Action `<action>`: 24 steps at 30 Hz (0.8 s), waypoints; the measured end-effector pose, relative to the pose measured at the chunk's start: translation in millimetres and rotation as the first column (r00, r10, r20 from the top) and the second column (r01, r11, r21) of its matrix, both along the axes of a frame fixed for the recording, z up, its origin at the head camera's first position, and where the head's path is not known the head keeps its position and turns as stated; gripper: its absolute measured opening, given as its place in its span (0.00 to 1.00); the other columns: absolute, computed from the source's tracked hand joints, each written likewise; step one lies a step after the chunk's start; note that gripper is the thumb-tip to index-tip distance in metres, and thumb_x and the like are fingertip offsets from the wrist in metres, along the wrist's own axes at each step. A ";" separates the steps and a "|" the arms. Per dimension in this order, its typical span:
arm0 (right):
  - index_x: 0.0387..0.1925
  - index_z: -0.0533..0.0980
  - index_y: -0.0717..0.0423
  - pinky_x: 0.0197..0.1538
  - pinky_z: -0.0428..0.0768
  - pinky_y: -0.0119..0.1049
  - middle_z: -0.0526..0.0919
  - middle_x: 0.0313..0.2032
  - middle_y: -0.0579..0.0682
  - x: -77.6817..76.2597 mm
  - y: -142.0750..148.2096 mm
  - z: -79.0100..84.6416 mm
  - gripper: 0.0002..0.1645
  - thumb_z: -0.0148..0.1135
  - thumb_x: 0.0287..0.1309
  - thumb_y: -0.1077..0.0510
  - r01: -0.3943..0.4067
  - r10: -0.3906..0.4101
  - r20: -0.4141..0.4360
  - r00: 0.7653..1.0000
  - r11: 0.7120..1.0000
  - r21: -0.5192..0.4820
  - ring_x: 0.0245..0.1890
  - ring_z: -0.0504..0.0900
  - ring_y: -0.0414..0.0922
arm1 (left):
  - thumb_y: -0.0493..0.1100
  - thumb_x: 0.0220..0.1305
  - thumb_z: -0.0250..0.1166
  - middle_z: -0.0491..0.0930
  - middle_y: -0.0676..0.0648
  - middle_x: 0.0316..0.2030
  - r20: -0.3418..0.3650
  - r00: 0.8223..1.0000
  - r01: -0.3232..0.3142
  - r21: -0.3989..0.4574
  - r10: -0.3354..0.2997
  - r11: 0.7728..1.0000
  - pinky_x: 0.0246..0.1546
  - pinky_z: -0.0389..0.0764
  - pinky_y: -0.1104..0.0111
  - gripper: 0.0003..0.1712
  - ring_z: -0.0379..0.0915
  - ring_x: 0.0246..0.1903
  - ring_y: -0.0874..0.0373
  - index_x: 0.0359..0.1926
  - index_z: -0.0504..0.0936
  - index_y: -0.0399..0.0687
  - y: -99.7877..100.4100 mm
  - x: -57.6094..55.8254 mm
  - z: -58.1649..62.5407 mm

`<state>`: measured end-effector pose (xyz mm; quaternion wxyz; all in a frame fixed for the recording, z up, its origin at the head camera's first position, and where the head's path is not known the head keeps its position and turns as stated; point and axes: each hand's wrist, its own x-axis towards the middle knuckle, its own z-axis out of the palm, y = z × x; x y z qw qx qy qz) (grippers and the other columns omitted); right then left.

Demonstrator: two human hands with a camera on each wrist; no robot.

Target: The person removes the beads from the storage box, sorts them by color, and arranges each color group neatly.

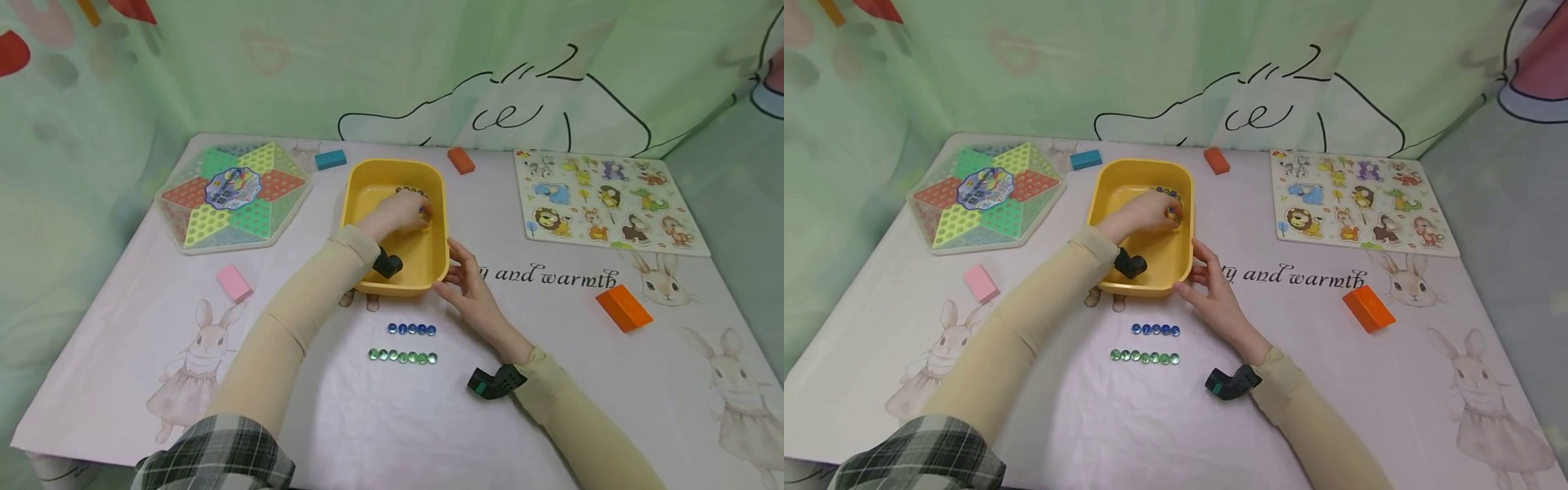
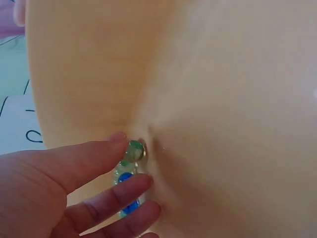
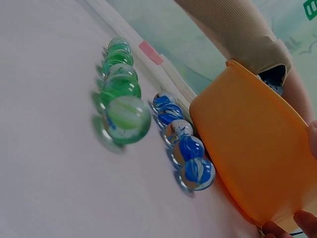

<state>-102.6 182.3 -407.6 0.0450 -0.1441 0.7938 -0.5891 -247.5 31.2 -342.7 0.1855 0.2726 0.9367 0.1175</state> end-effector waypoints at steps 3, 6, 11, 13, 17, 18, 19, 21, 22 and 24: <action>0.71 0.43 0.44 0.54 0.67 0.21 0.54 0.66 0.57 0.3 -0.2 1.3 0.45 0.56 0.60 0.63 0.000 0.000 0.000 1.000 1.000 0.004 0.55 0.69 0.53 | 0.45 0.64 0.58 0.75 0.48 0.51 -0.010 1.000 -0.005 -0.012 0.005 1.000 0.55 0.67 0.63 0.13 0.66 0.53 0.54 0.49 0.78 0.51 0.6 -0.6 -1.5; 0.71 0.43 0.43 0.54 0.67 0.21 0.54 0.65 0.57 0.5 -0.1 1.8 0.45 0.56 0.60 0.63 -0.002 0.002 0.001 1.000 1.000 0.005 0.55 0.69 0.53 | 0.44 0.63 0.58 0.75 0.49 0.49 -0.013 1.000 -0.004 -0.022 0.004 1.000 0.53 0.69 0.63 0.11 0.67 0.50 0.55 0.46 0.79 0.51 0.9 -1.4 -2.6; 0.71 0.43 0.44 0.55 0.67 0.22 0.54 0.65 0.57 0.4 0.3 1.3 0.45 0.56 0.59 0.63 -0.007 0.007 0.001 1.000 1.000 -0.004 0.55 0.69 0.53 | 0.43 0.62 0.59 0.76 0.49 0.45 0.002 1.000 -0.001 -0.015 0.001 1.000 0.47 0.71 0.66 0.08 0.68 0.43 0.56 0.42 0.79 0.50 -0.1 -1.0 -2.3; 0.71 0.43 0.43 0.54 0.67 0.21 0.54 0.65 0.57 0.3 0.0 1.3 0.46 0.56 0.59 0.63 -0.007 0.007 0.003 1.000 1.000 -0.006 0.55 0.69 0.53 | 0.43 0.62 0.60 0.76 0.49 0.42 0.017 1.000 -0.002 -0.005 0.002 1.000 0.45 0.71 0.67 0.07 0.67 0.42 0.57 0.41 0.79 0.50 -1.1 0.2 -0.9; 0.71 0.43 0.45 0.54 0.67 0.21 0.54 0.65 0.58 0.6 -0.2 1.6 0.46 0.57 0.59 0.63 -0.008 0.008 0.001 1.000 1.000 -0.015 0.54 0.69 0.53 | 0.42 0.61 0.60 0.75 0.49 0.40 0.048 0.999 0.002 0.027 -0.004 1.000 0.44 0.68 0.68 0.06 0.66 0.40 0.57 0.38 0.79 0.48 -5.4 2.4 6.5; 0.71 0.43 0.46 0.54 0.67 0.21 0.54 0.65 0.58 0.7 -0.1 1.7 0.46 0.57 0.59 0.63 -0.008 0.008 0.001 1.000 1.000 -0.017 0.54 0.69 0.53 | 0.42 0.61 0.59 0.75 0.49 0.40 0.051 0.999 0.006 0.039 -0.008 0.999 0.44 0.67 0.68 0.06 0.66 0.40 0.56 0.38 0.79 0.47 -7.0 2.5 8.9; 0.71 0.43 0.46 0.54 0.67 0.21 0.54 0.65 0.58 0.8 -0.1 1.8 0.45 0.57 0.59 0.63 -0.008 0.008 0.001 1.000 1.000 -0.020 0.54 0.69 0.53 | 0.42 0.61 0.59 0.76 0.49 0.40 0.055 0.998 0.005 0.053 -0.008 0.999 0.43 0.68 0.69 0.06 0.66 0.40 0.56 0.38 0.79 0.46 -8.9 2.6 11.4; 0.71 0.43 0.46 0.54 0.67 0.21 0.54 0.65 0.59 0.8 0.1 1.8 0.45 0.56 0.59 0.63 -0.007 0.007 0.002 1.000 1.000 -0.023 0.54 0.69 0.53 | 0.42 0.61 0.59 0.76 0.48 0.40 0.054 0.999 0.005 0.084 -0.009 0.996 0.43 0.68 0.68 0.07 0.67 0.39 0.56 0.38 0.80 0.45 -13.6 2.5 16.2; 0.71 0.43 0.46 0.54 0.67 0.21 0.54 0.65 0.59 0.8 0.1 1.9 0.45 0.56 0.59 0.63 -0.006 0.006 0.004 1.000 1.000 -0.024 0.54 0.69 0.53 | 0.43 0.62 0.59 0.77 0.48 0.41 0.057 0.998 -0.004 0.102 -0.002 0.995 0.42 0.68 0.69 0.07 0.67 0.38 0.56 0.38 0.80 0.45 -16.4 2.8 18.3; 0.71 0.43 0.45 0.54 0.67 0.21 0.54 0.66 0.58 1.0 0.2 2.4 0.45 0.57 0.59 0.63 -0.002 0.003 0.011 1.000 1.000 -0.022 0.55 0.69 0.53 | 0.44 0.62 0.60 0.77 0.48 0.41 0.061 0.998 -0.023 0.147 0.014 0.989 0.40 0.69 0.69 0.08 0.67 0.37 0.57 0.38 0.79 0.45 -22.7 4.9 22.7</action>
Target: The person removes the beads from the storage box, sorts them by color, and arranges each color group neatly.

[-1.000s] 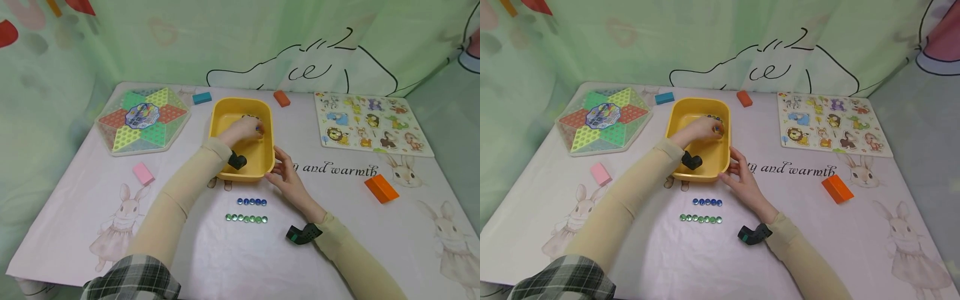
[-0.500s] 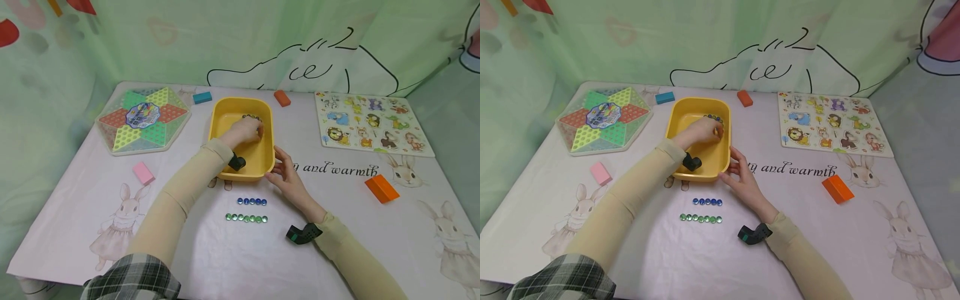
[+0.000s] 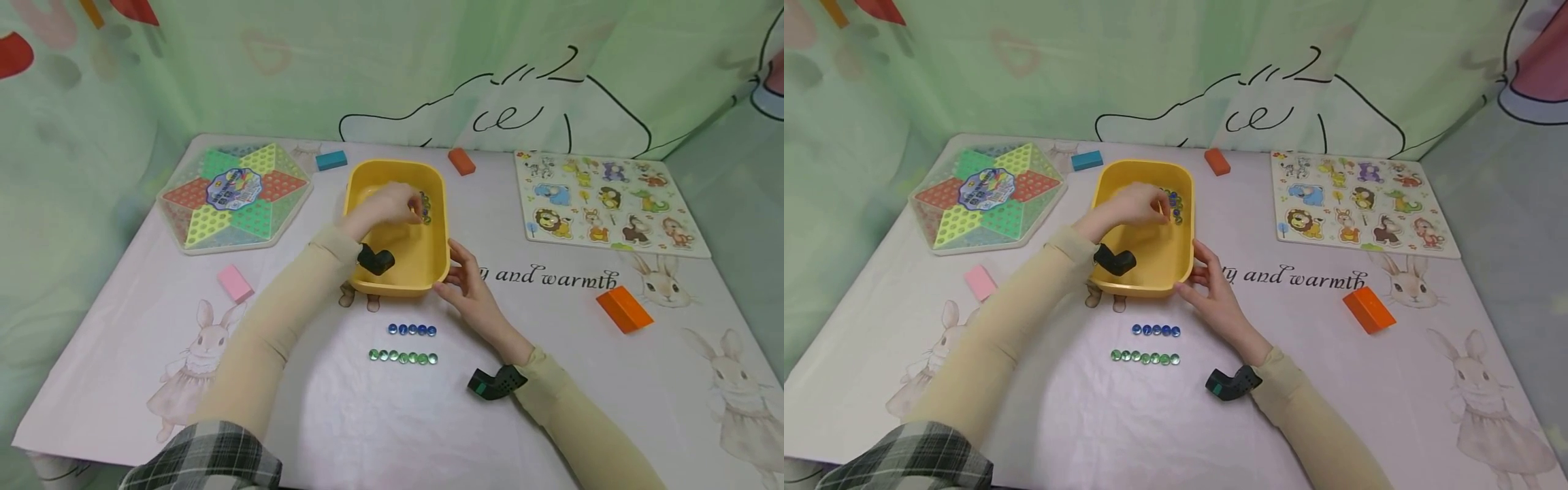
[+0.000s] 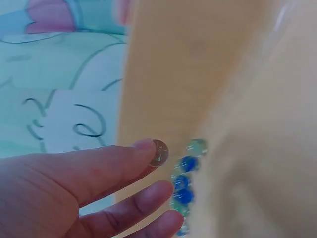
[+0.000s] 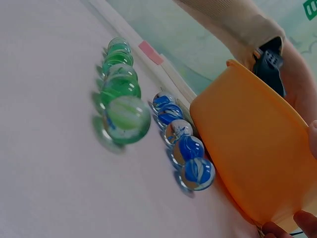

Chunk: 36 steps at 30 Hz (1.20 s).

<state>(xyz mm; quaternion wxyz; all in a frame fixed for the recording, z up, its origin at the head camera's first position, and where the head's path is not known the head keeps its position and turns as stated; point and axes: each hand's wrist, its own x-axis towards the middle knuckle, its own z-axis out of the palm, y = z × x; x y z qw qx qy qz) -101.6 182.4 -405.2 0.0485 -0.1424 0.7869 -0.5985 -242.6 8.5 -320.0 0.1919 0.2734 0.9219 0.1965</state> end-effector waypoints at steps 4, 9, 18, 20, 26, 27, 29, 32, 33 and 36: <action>0.71 0.43 0.44 0.54 0.67 0.21 0.54 0.66 0.57 0.2 -0.6 0.7 0.45 0.57 0.60 0.62 0.003 -0.003 0.012 1.000 1.000 0.003 0.55 0.68 0.52 | 0.45 0.62 0.60 0.77 0.47 0.39 0.018 0.999 -0.041 0.102 0.039 0.994 0.39 0.70 0.69 0.09 0.67 0.38 0.56 0.38 0.79 0.45 -15.1 8.7 8.2; 0.71 0.43 0.43 0.54 0.67 0.20 0.53 0.66 0.57 0.2 -0.8 1.2 0.45 0.57 0.60 0.62 0.006 -0.006 0.015 1.000 1.000 0.010 0.55 0.69 0.52 | 0.45 0.62 0.61 0.78 0.47 0.36 0.036 0.999 -0.036 0.251 0.028 0.967 0.42 0.71 0.70 0.09 0.68 0.38 0.56 0.39 0.79 0.45 -34.6 25.5 14.5; 0.71 0.43 0.43 0.54 0.67 0.21 0.53 0.67 0.56 -0.9 0.3 -0.6 0.45 0.56 0.60 0.63 0.008 -0.008 0.015 1.000 1.000 0.009 0.55 0.68 0.53 | 0.42 0.60 0.63 0.77 0.50 0.31 -0.021 0.993 0.114 0.465 -0.118 0.878 0.36 0.74 0.68 0.08 0.69 0.33 0.59 0.40 0.80 0.45 -62.9 73.6 17.6; 0.71 0.43 0.43 0.54 0.67 0.20 0.53 0.67 0.56 -1.1 -0.2 -1.0 0.45 0.57 0.60 0.63 0.007 -0.007 0.016 1.000 1.000 0.007 0.56 0.68 0.54 | 0.42 0.60 0.63 0.78 0.51 0.31 -0.031 0.989 0.141 0.483 -0.144 0.864 0.34 0.73 0.67 0.08 0.69 0.31 0.59 0.39 0.80 0.45 -67.9 83.6 15.8; 0.71 0.43 0.44 0.54 0.66 0.20 0.53 0.67 0.56 -1.4 -0.7 -1.4 0.45 0.57 0.60 0.63 0.004 -0.004 0.006 1.000 1.000 0.005 0.55 0.68 0.53 | 0.42 0.58 0.64 0.79 0.53 0.29 -0.035 0.976 0.206 0.481 -0.216 0.852 0.30 0.72 0.71 0.07 0.68 0.27 0.62 0.38 0.80 0.46 -81.9 107.6 7.1; 0.71 0.44 0.44 0.54 0.66 0.20 0.53 0.66 0.56 -1.5 -0.6 -1.4 0.45 0.56 0.60 0.63 0.003 -0.003 0.003 1.000 1.000 0.002 0.55 0.69 0.53 | 0.42 0.58 0.65 0.78 0.53 0.28 -0.032 0.973 0.216 0.477 -0.229 0.852 0.29 0.72 0.71 0.07 0.68 0.26 0.63 0.38 0.80 0.47 -84.5 110.9 5.2; 0.71 0.44 0.45 0.54 0.67 0.20 0.54 0.66 0.57 -1.4 -0.6 -1.5 0.45 0.56 0.60 0.64 0.000 0.000 -0.003 1.000 1.000 -0.008 0.54 0.69 0.53 | 0.42 0.58 0.65 0.76 0.54 0.27 -0.029 0.965 0.244 0.473 -0.262 0.847 0.28 0.71 0.72 0.07 0.67 0.26 0.64 0.37 0.80 0.47 -89.7 117.5 1.8; 0.71 0.44 0.45 0.54 0.67 0.20 0.54 0.66 0.57 -1.4 -0.4 -1.5 0.45 0.56 0.60 0.65 -0.004 0.004 -0.010 1.000 1.000 -0.015 0.54 0.69 0.53 | 0.42 0.57 0.65 0.74 0.56 0.26 -0.038 0.954 0.281 0.451 -0.297 0.847 0.28 0.70 0.74 0.06 0.66 0.26 0.66 0.36 0.80 0.48 -97.0 125.7 -4.9; 0.71 0.44 0.45 0.53 0.67 0.20 0.54 0.66 0.58 -1.4 -0.5 -1.5 0.45 0.56 0.60 0.65 -0.004 0.004 -0.011 1.000 1.000 -0.016 0.54 0.68 0.53 | 0.43 0.58 0.65 0.74 0.56 0.25 -0.039 0.952 0.289 0.445 -0.304 0.848 0.27 0.70 0.74 0.06 0.66 0.26 0.66 0.36 0.80 0.48 -99.3 128.2 -7.0; 0.71 0.44 0.46 0.54 0.67 0.20 0.54 0.66 0.58 -1.3 -0.4 -1.3 0.45 0.55 0.60 0.65 -0.005 0.005 -0.014 1.000 1.000 -0.014 0.54 0.68 0.53 | 0.43 0.58 0.65 0.73 0.57 0.25 -0.028 0.949 0.297 0.421 -0.315 0.857 0.27 0.70 0.74 0.06 0.66 0.25 0.68 0.36 0.80 0.49 -105.3 134.9 -15.0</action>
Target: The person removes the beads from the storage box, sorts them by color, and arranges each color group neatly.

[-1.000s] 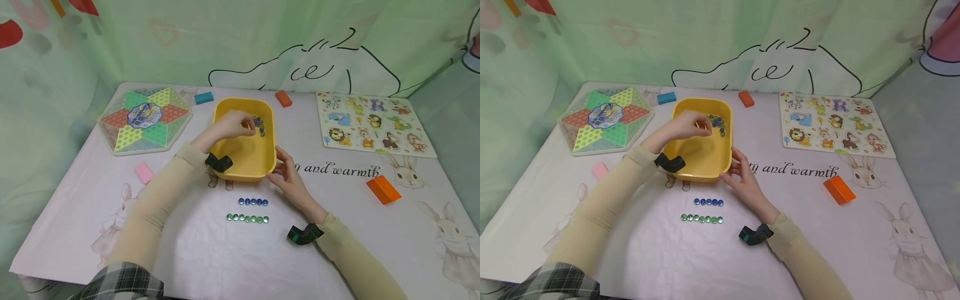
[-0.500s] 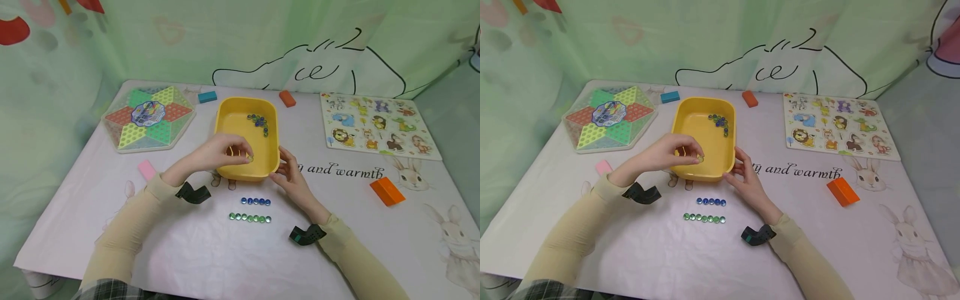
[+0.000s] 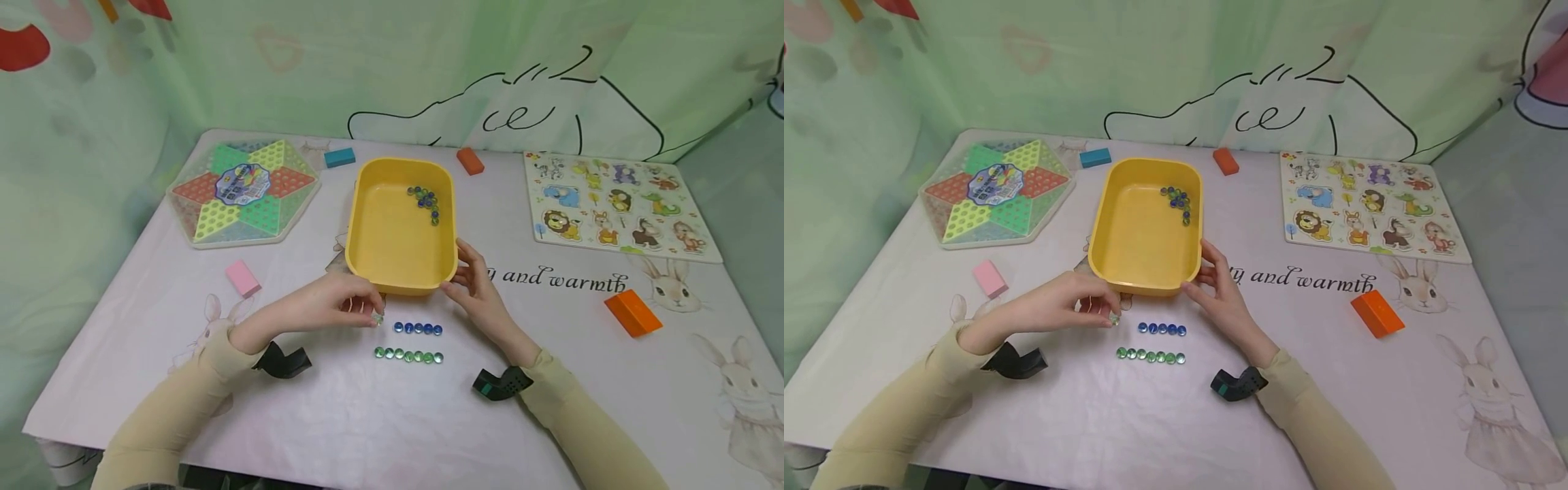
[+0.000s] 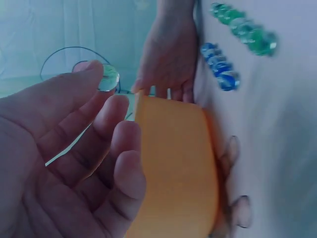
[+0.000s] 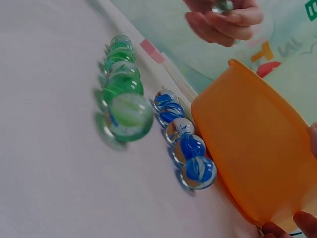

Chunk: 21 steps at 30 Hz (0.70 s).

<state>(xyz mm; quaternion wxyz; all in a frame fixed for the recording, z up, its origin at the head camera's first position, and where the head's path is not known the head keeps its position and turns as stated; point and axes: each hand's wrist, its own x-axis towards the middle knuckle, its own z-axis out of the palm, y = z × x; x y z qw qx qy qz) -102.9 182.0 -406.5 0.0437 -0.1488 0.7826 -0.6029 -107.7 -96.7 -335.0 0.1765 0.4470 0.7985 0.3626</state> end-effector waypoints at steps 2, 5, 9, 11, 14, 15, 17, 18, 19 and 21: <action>0.71 0.44 0.46 0.54 0.67 0.21 0.54 0.66 0.58 0.1 -0.2 0.0 0.45 0.55 0.60 0.65 0.001 -0.001 0.002 1.000 1.000 -0.001 0.55 0.68 0.53 | 0.43 0.57 0.65 0.72 0.57 0.24 0.008 1.000 0.004 -0.028 -0.003 1.000 0.27 0.70 0.75 0.05 0.65 0.25 0.68 0.35 0.79 0.49 -2.9 4.6 -5.2; 0.71 0.44 0.45 0.54 0.66 0.21 0.54 0.66 0.58 -0.1 -0.3 -0.1 0.45 0.55 0.60 0.65 0.003 -0.003 0.005 1.000 1.000 -0.005 0.55 0.68 0.54 | 0.43 0.57 0.65 0.71 0.57 0.24 -0.004 1.000 0.005 -0.091 -0.005 0.996 0.28 0.70 0.76 0.04 0.65 0.25 0.68 0.34 0.79 0.50 -4.7 10.8 -14.3; 0.71 0.44 0.45 0.54 0.66 0.20 0.54 0.66 0.57 -0.5 0.3 0.0 0.45 0.55 0.60 0.64 0.007 -0.007 0.010 1.000 1.000 -0.001 0.55 0.68 0.54 | 0.43 0.57 0.65 0.72 0.59 0.23 -0.033 0.999 -0.001 -0.185 -0.005 0.983 0.30 0.69 0.76 0.03 0.66 0.25 0.67 0.33 0.79 0.52 -3.5 16.4 -25.2; 0.71 0.43 0.44 0.54 0.66 0.20 0.54 0.66 0.57 -0.6 0.3 0.1 0.45 0.55 0.60 0.64 0.007 -0.007 0.015 1.000 1.000 0.003 0.55 0.68 0.53 | 0.43 0.56 0.65 0.72 0.59 0.23 -0.047 0.999 -0.005 -0.223 -0.006 0.975 0.31 0.69 0.76 0.03 0.67 0.25 0.67 0.33 0.79 0.52 -2.8 17.4 -29.2; 0.71 0.43 0.44 0.54 0.66 0.20 0.54 0.66 0.57 -0.5 0.0 0.5 0.45 0.56 0.60 0.63 0.009 -0.009 0.025 1.000 1.000 0.007 0.55 0.68 0.53 | 0.44 0.56 0.66 0.72 0.59 0.23 -0.060 0.998 -0.007 -0.256 -0.008 0.967 0.31 0.68 0.76 0.04 0.67 0.25 0.67 0.32 0.78 0.52 -2.0 17.6 -32.7; 0.71 0.43 0.44 0.54 0.66 0.20 0.54 0.66 0.57 -0.4 -0.1 0.6 0.45 0.56 0.60 0.63 0.009 -0.009 0.026 1.000 1.000 0.007 0.55 0.68 0.53 | 0.45 0.56 0.66 0.72 0.59 0.23 -0.064 0.998 -0.007 -0.262 -0.010 0.965 0.31 0.68 0.76 0.05 0.66 0.25 0.67 0.32 0.78 0.53 -1.9 17.5 -33.7; 0.71 0.43 0.44 0.54 0.66 0.20 0.54 0.66 0.57 -0.2 -0.2 0.9 0.45 0.56 0.60 0.63 0.010 -0.011 0.029 1.000 1.000 0.011 0.55 0.68 0.53 | 0.45 0.56 0.66 0.72 0.59 0.23 -0.069 0.998 -0.004 -0.265 -0.015 0.964 0.31 0.67 0.76 0.05 0.65 0.25 0.68 0.32 0.78 0.52 -1.4 17.4 -34.9; 0.71 0.43 0.44 0.54 0.66 0.20 0.54 0.66 0.57 -0.2 -0.3 1.1 0.45 0.56 0.60 0.63 0.011 -0.011 0.029 1.000 1.000 0.012 0.55 0.68 0.53 | 0.45 0.55 0.66 0.72 0.59 0.23 -0.071 0.997 -0.005 -0.266 -0.014 0.964 0.31 0.67 0.76 0.05 0.65 0.24 0.68 0.32 0.78 0.53 -1.1 17.6 -35.2; 0.71 0.43 0.44 0.54 0.66 0.20 0.54 0.66 0.57 -0.1 -0.4 1.1 0.45 0.56 0.60 0.63 0.011 -0.011 0.028 1.000 1.000 0.013 0.55 0.68 0.53 | 0.46 0.55 0.66 0.71 0.59 0.23 -0.072 0.997 -0.007 -0.268 -0.013 0.963 0.30 0.67 0.77 0.06 0.65 0.24 0.69 0.32 0.78 0.53 -0.9 17.7 -35.7; 0.71 0.43 0.44 0.54 0.66 0.20 0.54 0.66 0.57 -0.1 -0.5 1.3 0.45 0.56 0.60 0.63 0.009 -0.009 0.023 1.000 1.000 0.014 0.55 0.68 0.53 | 0.46 0.55 0.67 0.71 0.59 0.23 -0.074 0.997 -0.010 -0.268 -0.010 0.963 0.31 0.67 0.77 0.06 0.65 0.25 0.69 0.32 0.78 0.53 -0.3 18.4 -35.8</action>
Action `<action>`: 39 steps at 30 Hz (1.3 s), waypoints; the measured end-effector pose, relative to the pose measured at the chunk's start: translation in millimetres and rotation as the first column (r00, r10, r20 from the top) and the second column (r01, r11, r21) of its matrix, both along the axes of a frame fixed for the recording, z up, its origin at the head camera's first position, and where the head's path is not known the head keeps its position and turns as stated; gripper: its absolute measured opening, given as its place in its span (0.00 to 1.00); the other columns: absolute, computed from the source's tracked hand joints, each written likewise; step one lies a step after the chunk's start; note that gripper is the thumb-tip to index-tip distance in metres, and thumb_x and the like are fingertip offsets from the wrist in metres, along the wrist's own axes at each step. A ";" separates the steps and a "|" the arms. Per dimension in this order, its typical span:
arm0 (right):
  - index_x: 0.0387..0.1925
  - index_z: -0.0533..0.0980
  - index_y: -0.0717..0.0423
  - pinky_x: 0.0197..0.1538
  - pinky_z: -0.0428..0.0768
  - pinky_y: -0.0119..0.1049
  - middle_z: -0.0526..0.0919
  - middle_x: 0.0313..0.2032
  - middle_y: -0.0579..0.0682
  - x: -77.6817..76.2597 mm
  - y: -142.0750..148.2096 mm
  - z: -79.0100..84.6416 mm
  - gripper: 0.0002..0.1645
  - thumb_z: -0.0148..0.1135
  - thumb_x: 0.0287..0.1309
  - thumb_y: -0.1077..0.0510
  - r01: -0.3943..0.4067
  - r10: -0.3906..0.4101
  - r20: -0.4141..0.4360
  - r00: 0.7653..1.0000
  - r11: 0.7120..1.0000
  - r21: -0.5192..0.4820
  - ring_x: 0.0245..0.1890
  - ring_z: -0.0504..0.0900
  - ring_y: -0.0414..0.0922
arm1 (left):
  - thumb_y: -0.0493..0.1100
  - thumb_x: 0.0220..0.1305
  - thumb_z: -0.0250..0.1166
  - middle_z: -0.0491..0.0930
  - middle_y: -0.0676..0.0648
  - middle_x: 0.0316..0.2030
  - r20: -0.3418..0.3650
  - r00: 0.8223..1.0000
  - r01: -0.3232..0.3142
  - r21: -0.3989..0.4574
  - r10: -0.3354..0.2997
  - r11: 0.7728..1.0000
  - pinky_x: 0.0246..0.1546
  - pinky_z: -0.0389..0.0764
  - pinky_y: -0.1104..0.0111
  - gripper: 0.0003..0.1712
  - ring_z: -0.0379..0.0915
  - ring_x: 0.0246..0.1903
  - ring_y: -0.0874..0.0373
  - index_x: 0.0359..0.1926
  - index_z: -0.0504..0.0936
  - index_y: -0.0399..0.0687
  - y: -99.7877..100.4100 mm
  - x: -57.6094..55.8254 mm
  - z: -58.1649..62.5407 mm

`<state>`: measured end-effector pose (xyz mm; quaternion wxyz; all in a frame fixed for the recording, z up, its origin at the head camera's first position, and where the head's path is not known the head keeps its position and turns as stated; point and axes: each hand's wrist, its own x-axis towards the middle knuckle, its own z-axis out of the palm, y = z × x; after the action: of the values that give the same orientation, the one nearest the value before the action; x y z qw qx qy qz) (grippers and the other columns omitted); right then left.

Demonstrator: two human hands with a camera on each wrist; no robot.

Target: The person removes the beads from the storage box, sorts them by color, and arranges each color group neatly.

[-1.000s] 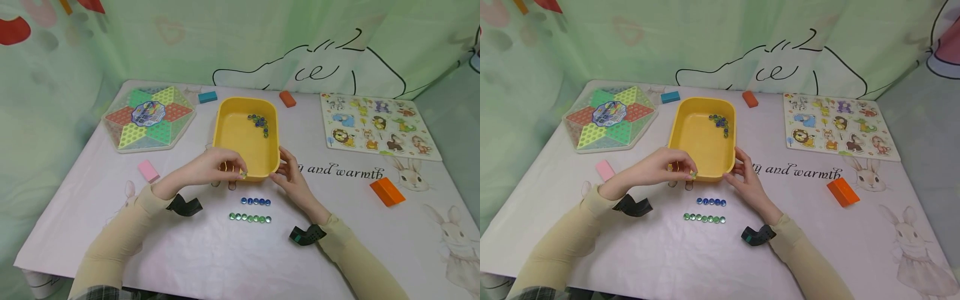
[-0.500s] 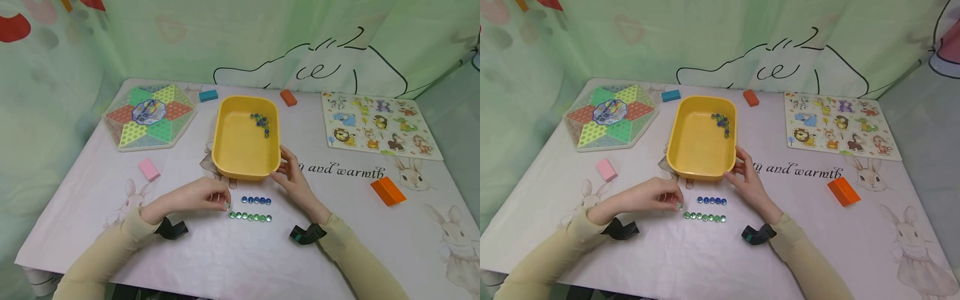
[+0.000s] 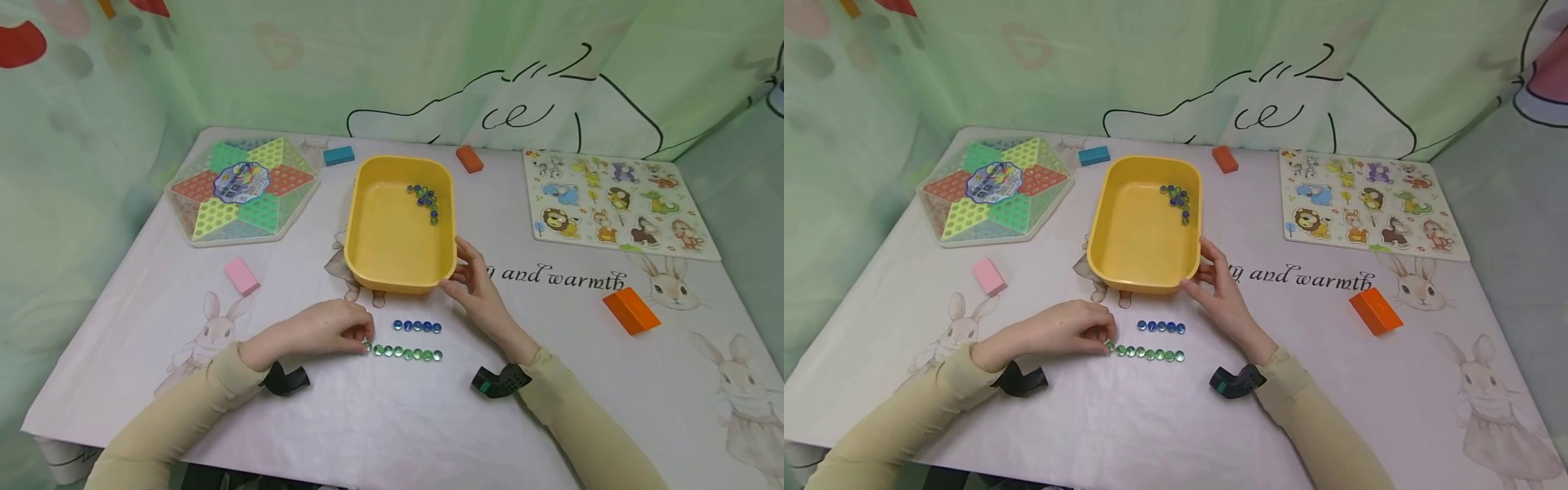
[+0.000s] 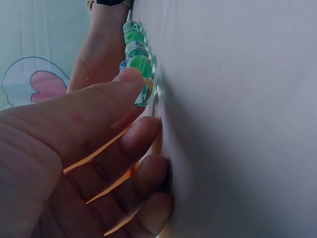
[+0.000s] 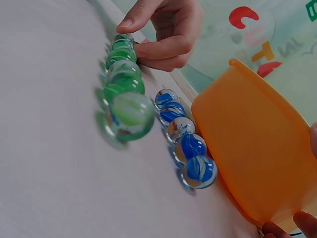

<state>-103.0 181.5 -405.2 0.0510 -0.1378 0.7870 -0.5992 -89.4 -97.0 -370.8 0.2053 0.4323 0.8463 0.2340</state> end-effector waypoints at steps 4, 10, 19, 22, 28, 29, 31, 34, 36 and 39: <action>0.71 0.43 0.44 0.54 0.66 0.20 0.54 0.66 0.57 -0.1 -0.4 0.8 0.45 0.56 0.60 0.63 -0.001 0.001 -0.003 1.000 1.000 -0.002 0.55 0.68 0.53 | 0.45 0.54 0.67 0.72 0.58 0.25 0.001 1.000 -0.002 0.005 0.002 1.000 0.31 0.68 0.77 0.06 0.65 0.26 0.69 0.32 0.78 0.53 0.7 1.1 -0.3; 0.71 0.44 0.43 0.54 0.66 0.21 0.54 0.66 0.56 0.4 -0.6 1.5 0.45 0.57 0.60 0.62 0.002 -0.002 0.011 1.000 1.000 0.006 0.56 0.68 0.53 | 0.46 0.53 0.68 0.72 0.57 0.26 -0.002 1.000 -0.005 0.001 0.005 1.000 0.32 0.67 0.77 0.07 0.64 0.25 0.69 0.33 0.79 0.53 1.4 3.1 -0.4; 0.71 0.44 0.43 0.54 0.66 0.21 0.54 0.66 0.56 0.3 -1.2 1.4 0.45 0.56 0.60 0.63 0.004 -0.004 0.009 1.000 1.000 0.004 0.56 0.68 0.53 | 0.47 0.52 0.69 0.72 0.56 0.28 0.016 1.000 -0.017 0.010 0.017 1.000 0.34 0.67 0.75 0.11 0.65 0.28 0.65 0.36 0.79 0.53 -0.4 1.1 4.9; 0.71 0.43 0.44 0.54 0.66 0.20 0.54 0.66 0.56 0.2 -1.2 1.9 0.45 0.56 0.60 0.63 0.003 -0.003 0.006 1.000 1.000 0.001 0.57 0.68 0.54 | 0.45 0.53 0.69 0.73 0.55 0.29 0.043 0.999 -0.009 0.063 0.006 0.998 0.33 0.69 0.75 0.11 0.67 0.28 0.65 0.37 0.79 0.50 -1.6 -2.8 11.5; 0.71 0.43 0.45 0.54 0.66 0.19 0.54 0.66 0.57 0.5 -0.6 1.7 0.45 0.56 0.60 0.63 0.002 -0.002 0.006 1.000 1.000 -0.009 0.56 0.67 0.54 | 0.44 0.56 0.67 0.73 0.55 0.29 0.081 0.995 0.047 0.186 -0.063 0.981 0.31 0.73 0.74 0.12 0.67 0.27 0.66 0.41 0.79 0.46 3.5 -13.1 35.9; 0.71 0.43 0.45 0.54 0.66 0.19 0.53 0.66 0.57 0.5 -0.5 1.5 0.45 0.56 0.60 0.63 0.002 -0.002 0.008 1.000 1.000 -0.009 0.56 0.67 0.54 | 0.45 0.56 0.67 0.73 0.55 0.29 0.085 0.994 0.049 0.197 -0.066 0.979 0.31 0.73 0.73 0.13 0.67 0.28 0.66 0.41 0.79 0.46 5.7 -15.5 40.2; 0.71 0.43 0.44 0.54 0.66 0.19 0.53 0.66 0.57 0.7 -0.4 1.0 0.45 0.56 0.60 0.63 0.000 0.000 0.003 1.000 1.000 -0.012 0.56 0.67 0.55 | 0.46 0.57 0.66 0.74 0.56 0.30 0.093 0.993 0.051 0.211 -0.072 0.976 0.31 0.73 0.73 0.13 0.67 0.29 0.66 0.41 0.79 0.46 11.4 -21.8 47.2; 0.71 0.43 0.44 0.54 0.66 0.20 0.53 0.66 0.57 0.6 0.0 -0.5 0.45 0.56 0.60 0.63 0.000 0.000 -0.003 1.000 1.000 -0.012 0.56 0.67 0.54 | 0.45 0.58 0.64 0.74 0.55 0.29 0.110 0.991 0.050 0.236 -0.078 0.970 0.32 0.72 0.72 0.11 0.67 0.29 0.65 0.41 0.79 0.46 21.9 -35.0 52.6; 0.71 0.43 0.45 0.55 0.66 0.21 0.53 0.66 0.58 0.6 0.4 -1.3 0.45 0.56 0.60 0.63 -0.002 0.002 -0.012 1.000 1.000 -0.011 0.56 0.67 0.55 | 0.45 0.60 0.63 0.74 0.54 0.29 0.117 0.990 0.046 0.245 -0.077 0.968 0.33 0.72 0.72 0.10 0.68 0.29 0.64 0.41 0.79 0.47 29.5 -45.1 55.0; 0.71 0.43 0.45 0.55 0.66 0.22 0.53 0.66 0.58 0.6 1.1 -2.2 0.45 0.56 0.60 0.63 -0.002 0.002 -0.014 1.000 1.000 -0.007 0.56 0.68 0.54 | 0.45 0.61 0.62 0.75 0.52 0.30 0.124 0.991 0.014 0.241 -0.045 0.971 0.35 0.72 0.71 0.10 0.69 0.32 0.62 0.42 0.79 0.46 41.6 -60.1 60.3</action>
<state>-102.4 182.6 -407.3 0.0456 -0.1428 0.7852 -0.6008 -149.5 -55.4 -310.5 0.2092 0.4505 0.7905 0.3584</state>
